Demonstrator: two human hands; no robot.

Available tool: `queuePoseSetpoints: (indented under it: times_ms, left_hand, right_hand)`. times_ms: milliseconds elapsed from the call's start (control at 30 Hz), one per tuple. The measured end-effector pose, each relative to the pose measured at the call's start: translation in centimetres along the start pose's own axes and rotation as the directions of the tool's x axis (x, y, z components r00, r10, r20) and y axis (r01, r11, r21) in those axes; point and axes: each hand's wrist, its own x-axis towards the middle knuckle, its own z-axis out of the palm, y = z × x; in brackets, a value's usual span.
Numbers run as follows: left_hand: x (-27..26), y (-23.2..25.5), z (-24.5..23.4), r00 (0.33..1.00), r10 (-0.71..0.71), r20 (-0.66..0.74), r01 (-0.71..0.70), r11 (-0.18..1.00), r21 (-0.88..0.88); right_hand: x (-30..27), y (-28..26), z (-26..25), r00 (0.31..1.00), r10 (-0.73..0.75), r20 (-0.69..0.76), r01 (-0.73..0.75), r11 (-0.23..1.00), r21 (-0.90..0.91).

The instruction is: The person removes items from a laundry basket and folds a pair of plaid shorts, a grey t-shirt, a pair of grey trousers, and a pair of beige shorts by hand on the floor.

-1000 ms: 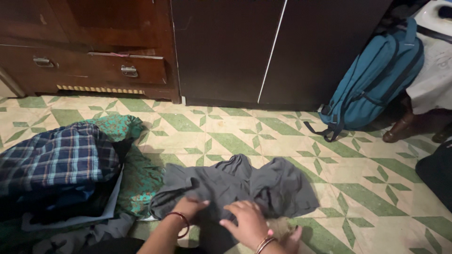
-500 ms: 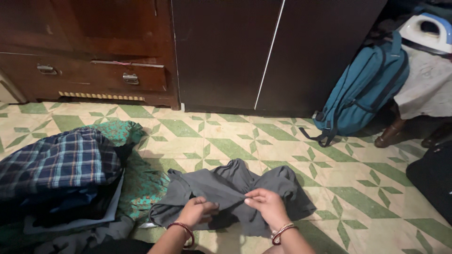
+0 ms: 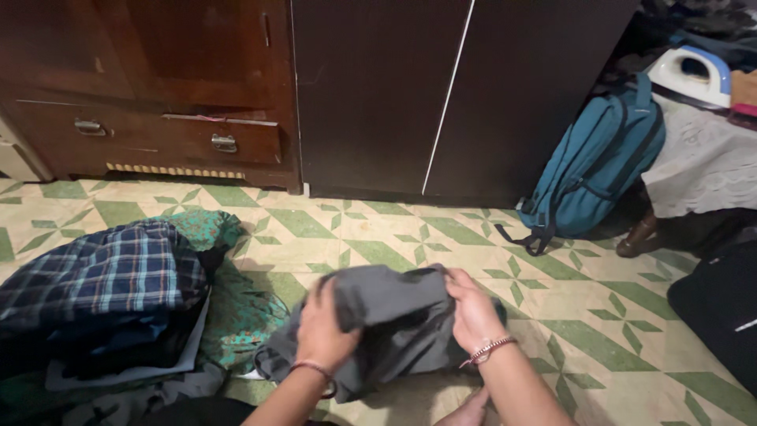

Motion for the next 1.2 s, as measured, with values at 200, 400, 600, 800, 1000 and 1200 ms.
queuePoseSetpoints:
  times_ms: [200,400,600,800,1000,1200]
  left_hand:
    - [5.4,2.0,1.8,0.956,0.234,0.176,-0.284,0.891,0.355]
    - [11.8,0.4,-1.1,0.978,0.203,-0.056,-0.210,0.953,-0.218]
    - [6.6,9.7,-11.0,0.857,0.458,0.237,-0.461,0.886,-0.045]
    - [7.5,11.7,-15.3,0.956,0.225,0.186,-0.285,0.860,0.424]
    - [10.9,11.5,-19.2,0.744,0.638,-0.200,-0.630,0.769,0.107]
    - [6.6,14.6,-21.0,0.839,0.477,0.261,-0.465,0.878,-0.110]
  right_hand:
    - [-2.3,-5.5,5.3,0.916,-0.022,0.401,-0.049,0.985,0.168]
    - [-5.2,-12.5,8.2,0.952,-0.143,0.270,0.287,0.111,-0.952]
    - [-3.2,-14.4,8.1,0.889,-0.407,0.207,0.113,-0.242,-0.964]
    - [0.7,-16.5,8.8,0.724,-0.580,0.373,0.483,0.040,-0.875]
    - [-3.9,-20.0,14.2,0.897,-0.142,0.418,0.387,-0.200,-0.900]
    - [0.0,-21.7,12.1,0.740,-0.589,0.325,0.277,-0.173,-0.945]
